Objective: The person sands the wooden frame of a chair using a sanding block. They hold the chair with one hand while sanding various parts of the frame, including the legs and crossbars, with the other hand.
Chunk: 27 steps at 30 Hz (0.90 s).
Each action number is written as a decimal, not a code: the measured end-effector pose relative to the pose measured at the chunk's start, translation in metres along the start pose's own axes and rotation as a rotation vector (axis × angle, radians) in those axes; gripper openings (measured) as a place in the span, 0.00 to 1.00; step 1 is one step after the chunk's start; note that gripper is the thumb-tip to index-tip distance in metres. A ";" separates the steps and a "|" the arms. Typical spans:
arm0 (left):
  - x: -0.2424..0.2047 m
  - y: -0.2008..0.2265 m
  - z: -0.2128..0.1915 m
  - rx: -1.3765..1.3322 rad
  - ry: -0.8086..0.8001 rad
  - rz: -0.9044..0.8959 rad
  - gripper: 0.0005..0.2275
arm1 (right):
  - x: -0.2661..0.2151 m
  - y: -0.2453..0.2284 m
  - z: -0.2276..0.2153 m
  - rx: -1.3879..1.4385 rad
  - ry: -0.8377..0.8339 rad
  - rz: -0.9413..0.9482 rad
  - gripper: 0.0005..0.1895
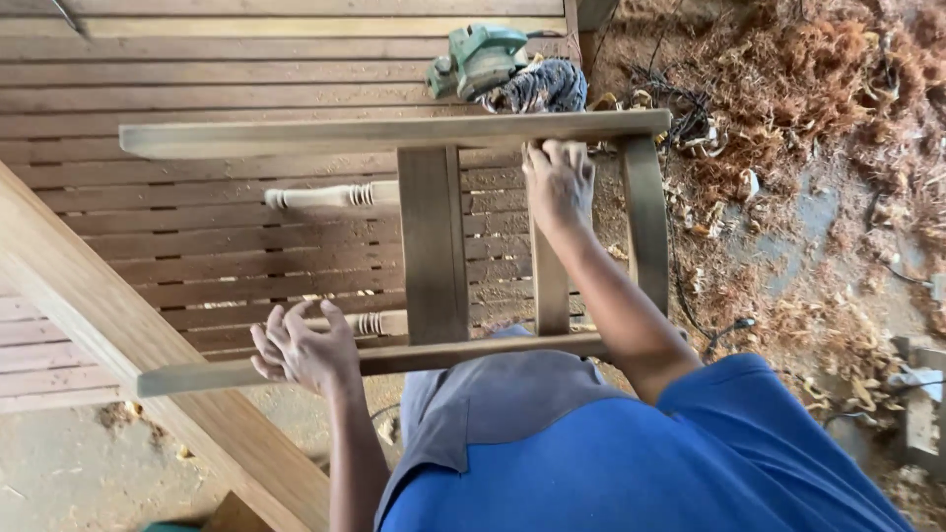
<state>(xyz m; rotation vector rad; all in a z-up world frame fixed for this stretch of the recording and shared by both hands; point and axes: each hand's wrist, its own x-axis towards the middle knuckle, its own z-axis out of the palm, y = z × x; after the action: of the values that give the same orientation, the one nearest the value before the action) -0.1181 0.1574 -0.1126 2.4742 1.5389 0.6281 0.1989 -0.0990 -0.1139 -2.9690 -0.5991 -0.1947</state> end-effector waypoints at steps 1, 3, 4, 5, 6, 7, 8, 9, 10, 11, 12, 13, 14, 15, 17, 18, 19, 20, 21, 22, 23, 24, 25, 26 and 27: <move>0.000 -0.002 0.000 -0.006 0.009 0.005 0.10 | -0.013 0.000 -0.005 0.002 0.011 0.003 0.13; -0.003 -0.005 0.002 0.019 -0.027 -0.039 0.10 | -0.037 0.000 -0.013 0.039 -0.026 -0.040 0.15; 0.004 0.006 0.001 0.010 -0.017 -0.044 0.10 | -0.020 0.002 -0.006 0.038 -0.014 -0.047 0.15; 0.005 0.010 -0.006 -0.016 -0.056 -0.076 0.10 | -0.019 0.005 0.002 0.057 0.022 -0.057 0.14; 0.005 0.015 -0.013 -0.042 -0.096 -0.109 0.11 | -0.018 0.008 0.011 0.077 0.059 -0.067 0.14; 0.001 0.006 -0.011 -0.041 -0.107 -0.101 0.11 | -0.015 0.007 0.019 0.073 0.052 -0.056 0.14; -0.002 -0.002 -0.009 0.003 -0.118 -0.047 0.11 | -0.011 0.005 0.027 0.122 0.083 -0.044 0.12; 0.003 -0.004 -0.003 0.034 -0.111 0.004 0.11 | 0.008 0.001 0.033 0.171 0.134 -0.043 0.11; 0.003 -0.002 0.000 0.022 -0.103 0.009 0.11 | -0.003 0.003 0.023 0.167 0.148 -0.041 0.11; 0.001 -0.003 0.001 0.026 -0.072 -0.007 0.11 | -0.016 0.002 0.016 0.176 0.087 -0.093 0.16; -0.001 -0.005 0.003 0.029 -0.042 -0.024 0.11 | -0.029 0.001 0.009 0.184 0.025 -0.144 0.20; 0.003 -0.001 0.002 0.024 -0.037 -0.027 0.11 | -0.022 0.005 0.021 0.183 0.031 -0.149 0.20; 0.007 0.003 0.003 0.009 -0.036 -0.033 0.11 | -0.015 0.009 0.033 0.199 0.023 -0.139 0.19; 0.002 0.000 -0.002 0.004 -0.050 -0.036 0.11 | -0.023 0.015 0.045 0.216 0.000 -0.121 0.18; 0.001 0.004 -0.011 -0.008 -0.089 -0.026 0.11 | -0.001 0.020 0.071 0.202 0.061 -0.178 0.19; 0.003 0.007 -0.015 -0.024 -0.117 -0.016 0.11 | 0.011 0.022 0.084 0.189 0.133 -0.240 0.20; 0.003 0.006 -0.012 -0.036 -0.102 -0.009 0.11 | -0.006 0.015 0.061 0.189 0.154 -0.240 0.20; 0.004 0.005 -0.010 -0.034 -0.090 -0.035 0.11 | -0.023 0.007 0.038 0.231 0.087 -0.230 0.20; -0.001 0.004 -0.007 -0.029 -0.088 -0.070 0.12 | -0.044 0.003 0.016 0.268 0.010 -0.224 0.21; 0.008 0.021 -0.019 -0.039 -0.081 -0.072 0.12 | -0.025 0.009 0.048 0.264 0.020 -0.230 0.21; 0.008 0.033 -0.036 -0.044 -0.096 -0.082 0.10 | -0.020 0.018 0.078 0.237 0.084 -0.241 0.20; 0.009 0.046 -0.053 -0.048 -0.112 -0.091 0.09 | -0.016 0.029 0.109 0.210 0.147 -0.252 0.20; 0.007 0.039 -0.045 -0.046 -0.119 -0.086 0.09 | -0.013 0.026 0.105 0.208 0.142 -0.244 0.20; 0.005 0.033 -0.038 -0.035 -0.114 -0.076 0.09 | -0.010 0.024 0.100 0.243 0.143 -0.224 0.19; 0.008 0.027 -0.031 -0.028 -0.093 -0.069 0.09 | 0.002 0.016 0.095 0.283 0.155 -0.213 0.19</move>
<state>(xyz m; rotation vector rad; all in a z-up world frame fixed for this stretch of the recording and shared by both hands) -0.1060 0.1498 -0.0728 2.3830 1.5620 0.5119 0.2164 -0.1006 -0.2083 -2.5895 -0.8437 -0.3244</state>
